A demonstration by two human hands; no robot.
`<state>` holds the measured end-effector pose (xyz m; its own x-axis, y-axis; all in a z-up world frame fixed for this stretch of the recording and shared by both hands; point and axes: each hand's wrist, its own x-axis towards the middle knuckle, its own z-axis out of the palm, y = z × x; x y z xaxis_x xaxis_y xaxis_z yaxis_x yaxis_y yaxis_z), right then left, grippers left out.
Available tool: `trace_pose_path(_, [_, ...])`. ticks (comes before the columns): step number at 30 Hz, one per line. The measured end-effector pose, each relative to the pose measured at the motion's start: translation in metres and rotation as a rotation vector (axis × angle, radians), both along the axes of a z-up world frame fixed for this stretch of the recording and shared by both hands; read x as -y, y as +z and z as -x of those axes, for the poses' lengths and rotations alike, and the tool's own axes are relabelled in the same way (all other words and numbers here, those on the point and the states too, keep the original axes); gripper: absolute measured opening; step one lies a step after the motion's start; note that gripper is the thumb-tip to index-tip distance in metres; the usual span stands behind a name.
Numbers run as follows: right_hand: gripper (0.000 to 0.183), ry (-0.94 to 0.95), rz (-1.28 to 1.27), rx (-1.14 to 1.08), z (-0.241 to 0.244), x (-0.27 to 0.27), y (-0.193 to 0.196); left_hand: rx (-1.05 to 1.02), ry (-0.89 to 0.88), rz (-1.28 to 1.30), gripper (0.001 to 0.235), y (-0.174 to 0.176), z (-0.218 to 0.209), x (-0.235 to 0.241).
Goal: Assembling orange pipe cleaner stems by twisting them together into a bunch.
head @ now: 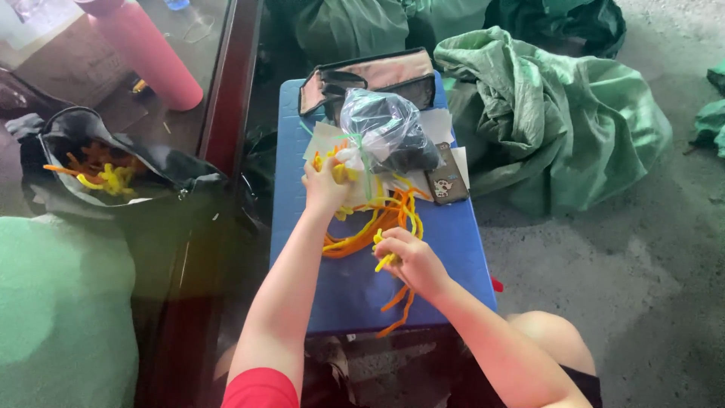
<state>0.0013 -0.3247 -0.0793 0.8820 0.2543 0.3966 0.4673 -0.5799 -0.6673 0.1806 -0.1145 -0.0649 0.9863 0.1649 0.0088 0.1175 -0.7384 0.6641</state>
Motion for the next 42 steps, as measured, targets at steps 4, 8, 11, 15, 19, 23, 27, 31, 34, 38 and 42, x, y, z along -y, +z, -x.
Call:
trace_pose_path(4, [0.024,-0.008,-0.022,0.003,-0.006,0.005,-0.002,0.014,-0.025,0.136,0.088,0.034,0.021,-0.009])
trace_pose_path(8, [0.027,-0.033,0.019,0.046,-0.018,0.001,0.001,-0.015,-0.161,0.332,0.097,0.035,0.019,-0.035])
trace_pose_path(11, [0.033,-0.018,0.056,0.081,-0.047,-0.009,0.010,-0.061,-0.236,0.331,0.091,0.036,0.025,-0.053])
trace_pose_path(15, [0.033,-0.014,0.194,0.226,-0.109,-0.034,0.042,0.002,-0.388,0.360,0.117,0.046,0.042,-0.070])
trace_pose_path(19, [0.039,-0.082,0.366,0.405,-0.179,-0.063,-0.002,0.196,-0.456,0.194,0.121,0.001,0.034,-0.079])
trace_pose_path(23, [0.056,-0.072,0.515,0.542,-0.195,-0.077,-0.015,0.256,-0.433,0.058,0.102,0.004,0.031,-0.071])
trace_pose_path(27, [0.048,-0.061,0.672,0.514,-0.175,-0.062,-0.006,0.155,-0.410,0.055,0.096,0.006,0.030,-0.071])
trace_pose_path(31, [0.042,-0.006,0.756,0.574,-0.169,-0.047,-0.021,0.152,-0.426,0.034,0.099,0.019,0.048,-0.074])
trace_pose_path(34, [0.061,-0.005,0.759,0.590,-0.161,-0.046,-0.007,0.147,-0.383,-0.125,0.080,0.021,0.062,-0.086])
trace_pose_path(38, [0.071,0.024,0.618,0.490,-0.154,-0.045,-0.001,0.514,-0.316,-0.189,0.042,-0.009,0.083,-0.106])
trace_pose_path(42, [0.075,0.041,0.445,0.415,-0.143,-0.033,0.019,0.820,-0.363,-0.310,0.032,-0.032,0.107,-0.109])
